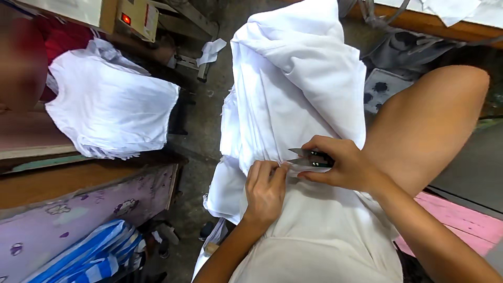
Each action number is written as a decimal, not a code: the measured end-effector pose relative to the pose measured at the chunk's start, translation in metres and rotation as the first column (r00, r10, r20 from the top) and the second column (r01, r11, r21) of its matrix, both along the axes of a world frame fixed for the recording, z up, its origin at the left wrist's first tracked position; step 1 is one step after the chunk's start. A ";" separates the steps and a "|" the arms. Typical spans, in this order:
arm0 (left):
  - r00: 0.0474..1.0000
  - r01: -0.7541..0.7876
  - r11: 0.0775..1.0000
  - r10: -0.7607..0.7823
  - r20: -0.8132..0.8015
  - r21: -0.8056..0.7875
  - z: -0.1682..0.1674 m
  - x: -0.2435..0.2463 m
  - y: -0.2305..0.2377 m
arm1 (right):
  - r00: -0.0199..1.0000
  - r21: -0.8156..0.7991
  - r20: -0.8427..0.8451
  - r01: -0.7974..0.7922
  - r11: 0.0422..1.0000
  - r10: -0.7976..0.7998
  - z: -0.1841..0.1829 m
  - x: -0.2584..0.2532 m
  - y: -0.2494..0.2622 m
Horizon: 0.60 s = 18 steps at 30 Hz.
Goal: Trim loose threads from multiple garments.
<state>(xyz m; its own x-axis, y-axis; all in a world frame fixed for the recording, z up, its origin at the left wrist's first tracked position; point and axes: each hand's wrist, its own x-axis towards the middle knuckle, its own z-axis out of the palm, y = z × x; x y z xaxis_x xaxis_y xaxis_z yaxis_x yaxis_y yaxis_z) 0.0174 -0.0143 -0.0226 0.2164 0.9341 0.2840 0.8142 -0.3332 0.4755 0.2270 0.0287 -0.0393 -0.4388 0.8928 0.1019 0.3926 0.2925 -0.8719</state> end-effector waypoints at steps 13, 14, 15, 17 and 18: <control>0.996 0.080 0.981 -0.075 0.040 -0.174 0.005 -0.007 0.001 | 1.000 0.008 0.002 0.011 1.000 -0.011 0.000 0.000 -0.001; 0.989 0.140 0.965 -0.124 0.086 -0.221 0.008 -0.014 0.001 | 1.000 0.011 -0.001 0.012 1.000 -0.012 0.000 0.000 -0.001; 0.975 0.208 0.943 -0.180 0.129 -0.260 0.012 -0.022 0.001 | 1.000 0.011 -0.009 0.012 1.000 -0.011 0.000 0.000 -0.001; 0.938 0.340 0.875 -0.286 0.198 -0.345 0.019 -0.038 0.001 | 1.000 -0.001 -0.029 0.011 1.000 -0.011 -0.002 0.001 0.000; 0.920 0.387 0.833 -0.324 0.219 -0.395 0.024 -0.045 0.002 | 0.999 -0.003 -0.030 0.011 1.000 -0.011 -0.002 0.001 0.000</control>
